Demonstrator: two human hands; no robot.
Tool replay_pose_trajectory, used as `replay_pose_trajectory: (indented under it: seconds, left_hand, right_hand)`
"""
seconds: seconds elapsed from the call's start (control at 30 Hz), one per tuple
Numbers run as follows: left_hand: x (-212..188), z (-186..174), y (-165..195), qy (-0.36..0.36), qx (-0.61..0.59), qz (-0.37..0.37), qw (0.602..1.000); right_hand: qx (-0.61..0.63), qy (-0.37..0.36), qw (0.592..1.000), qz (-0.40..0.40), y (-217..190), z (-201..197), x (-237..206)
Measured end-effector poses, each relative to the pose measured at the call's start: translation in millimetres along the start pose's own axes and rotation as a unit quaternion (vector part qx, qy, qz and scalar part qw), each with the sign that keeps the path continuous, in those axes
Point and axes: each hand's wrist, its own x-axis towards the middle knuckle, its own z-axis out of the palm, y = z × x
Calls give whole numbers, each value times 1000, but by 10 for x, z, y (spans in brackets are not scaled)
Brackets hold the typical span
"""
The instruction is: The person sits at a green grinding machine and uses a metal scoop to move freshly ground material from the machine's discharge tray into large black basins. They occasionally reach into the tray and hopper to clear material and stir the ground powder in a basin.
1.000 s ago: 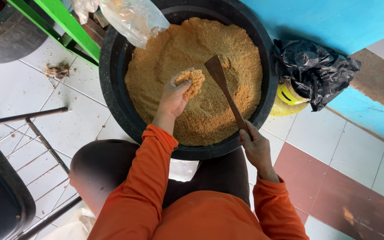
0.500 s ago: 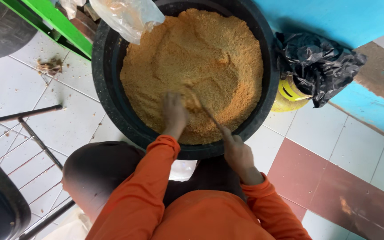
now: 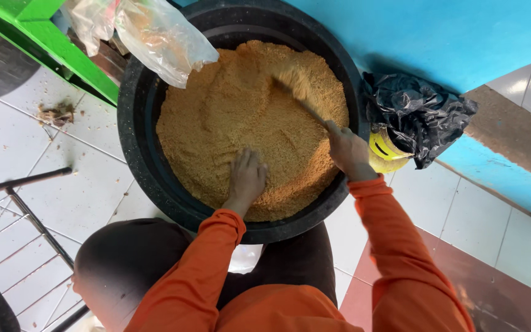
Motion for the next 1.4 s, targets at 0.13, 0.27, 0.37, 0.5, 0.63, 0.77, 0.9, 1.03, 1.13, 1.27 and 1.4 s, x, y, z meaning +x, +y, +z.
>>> replay_pose_trajectory:
  seconds: [0.13, 0.27, 0.37, 0.5, 0.63, 0.77, 0.9, 1.03, 1.13, 1.27, 1.4]
  left_hand:
    - [170, -163, 51, 36, -279, -90, 955]
    - [488, -527, 64, 7, -756, -153, 637]
    - [633, -732, 96, 3, -804, -198, 560]
    - [676, -823, 202, -29, -829, -222, 512]
    - [650, -861, 243, 22, -768, -304, 563]
    - [643, -868, 220, -46, -810, -237, 535]
    - [627, -812, 207, -54, -835, -188, 515]
    - [600, -829, 165, -33, -887, -206, 412]
    - [643, -903, 174, 30, -861, -274, 428]
    - [644, -903, 301, 23, -828, -284, 483]
    - [451, -770, 379, 85, -815, -200, 537]
  right_hand:
    - [67, 4, 997, 39, -186, 81, -64]
    - [199, 66, 978, -18, -516, 135, -454]
    - [254, -31, 960, 115, -773, 182, -639]
    - [278, 8, 960, 37, -1003, 343, -745]
    - [259, 67, 962, 53, -1006, 546, -758]
    - [278, -9, 960, 27, -986, 628, -727]
    - [276, -31, 959, 54, -1026, 610, -715]
    - [234, 78, 969, -13, -1157, 429, -701]
    - [318, 122, 937, -72, -1240, 317, -659]
    - [200, -106, 964, 138, -1219, 281, -588]
    - [258, 126, 958, 9, -1181, 344, -622]
